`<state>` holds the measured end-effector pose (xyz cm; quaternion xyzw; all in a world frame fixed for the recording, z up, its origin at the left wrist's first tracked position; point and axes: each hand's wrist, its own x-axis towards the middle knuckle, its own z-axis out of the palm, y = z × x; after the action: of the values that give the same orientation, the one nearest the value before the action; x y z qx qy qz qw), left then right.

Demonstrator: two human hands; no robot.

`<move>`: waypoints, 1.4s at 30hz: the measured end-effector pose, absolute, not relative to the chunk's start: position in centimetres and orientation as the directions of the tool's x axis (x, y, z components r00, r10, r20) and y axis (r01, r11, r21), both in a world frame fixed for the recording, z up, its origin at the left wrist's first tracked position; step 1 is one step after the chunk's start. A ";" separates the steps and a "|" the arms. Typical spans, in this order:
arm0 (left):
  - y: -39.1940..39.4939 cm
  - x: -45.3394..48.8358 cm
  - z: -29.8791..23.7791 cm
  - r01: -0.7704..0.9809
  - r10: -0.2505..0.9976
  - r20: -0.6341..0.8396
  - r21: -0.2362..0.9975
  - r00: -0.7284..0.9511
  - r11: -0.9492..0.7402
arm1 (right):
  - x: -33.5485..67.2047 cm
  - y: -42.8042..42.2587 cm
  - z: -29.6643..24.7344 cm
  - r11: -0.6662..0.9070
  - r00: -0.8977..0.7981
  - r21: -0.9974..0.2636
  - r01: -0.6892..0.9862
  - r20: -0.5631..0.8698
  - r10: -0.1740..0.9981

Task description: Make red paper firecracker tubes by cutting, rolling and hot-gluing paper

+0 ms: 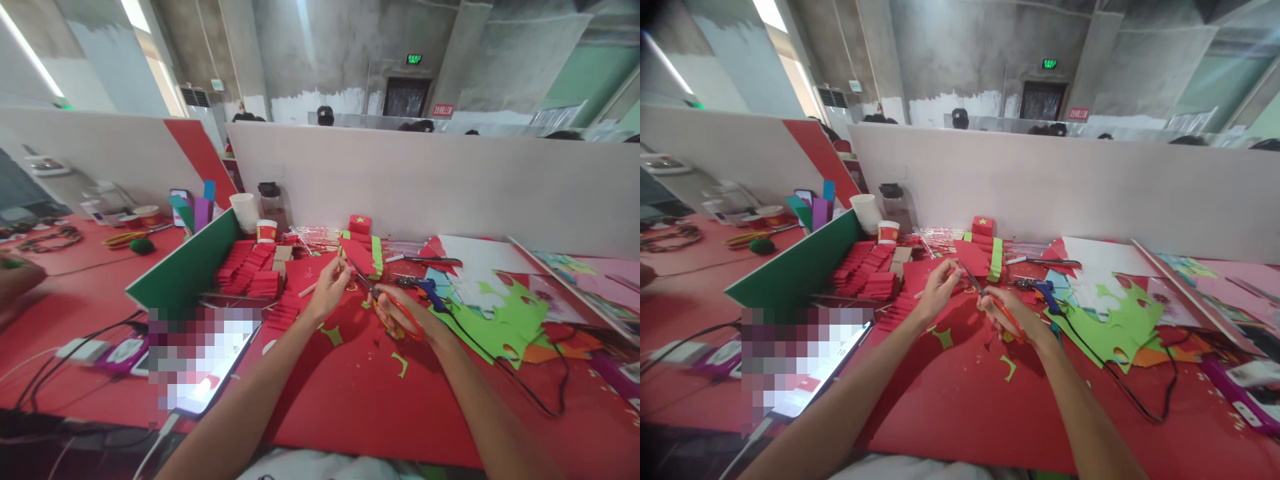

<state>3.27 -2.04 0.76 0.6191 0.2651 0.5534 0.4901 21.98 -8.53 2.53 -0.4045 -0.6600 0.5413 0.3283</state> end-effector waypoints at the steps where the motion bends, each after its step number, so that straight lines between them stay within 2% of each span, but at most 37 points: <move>1: -2.0 3.3 0.8 -0.214 0.870 0.426 0.900 0.248 -0.379 | 22.0 -8.5 2.6 0.085 -0.456 -0.980 0.178 -0.006 0.890; 18: -2.0 3.3 0.9 -0.224 0.886 0.411 0.904 0.216 -0.365 | 21.7 -8.1 2.0 0.057 -0.400 -0.980 0.193 -0.026 0.916; 31: -2.1 3.4 1.0 -0.200 0.877 0.431 0.898 0.211 -0.393 | 21.6 -8.2 1.6 0.121 -0.392 -0.966 0.227 0.023 0.920; 42: -2.2 3.7 1.3 -0.245 0.881 0.433 0.890 0.188 -0.385 | 20.9 -8.2 1.5 0.117 -0.372 -0.980 0.158 0.050 0.927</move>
<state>3.70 -2.22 1.29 0.5979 0.2660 0.5789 0.4865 20.86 -8.19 1.45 -0.4187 -0.6480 0.5159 0.3723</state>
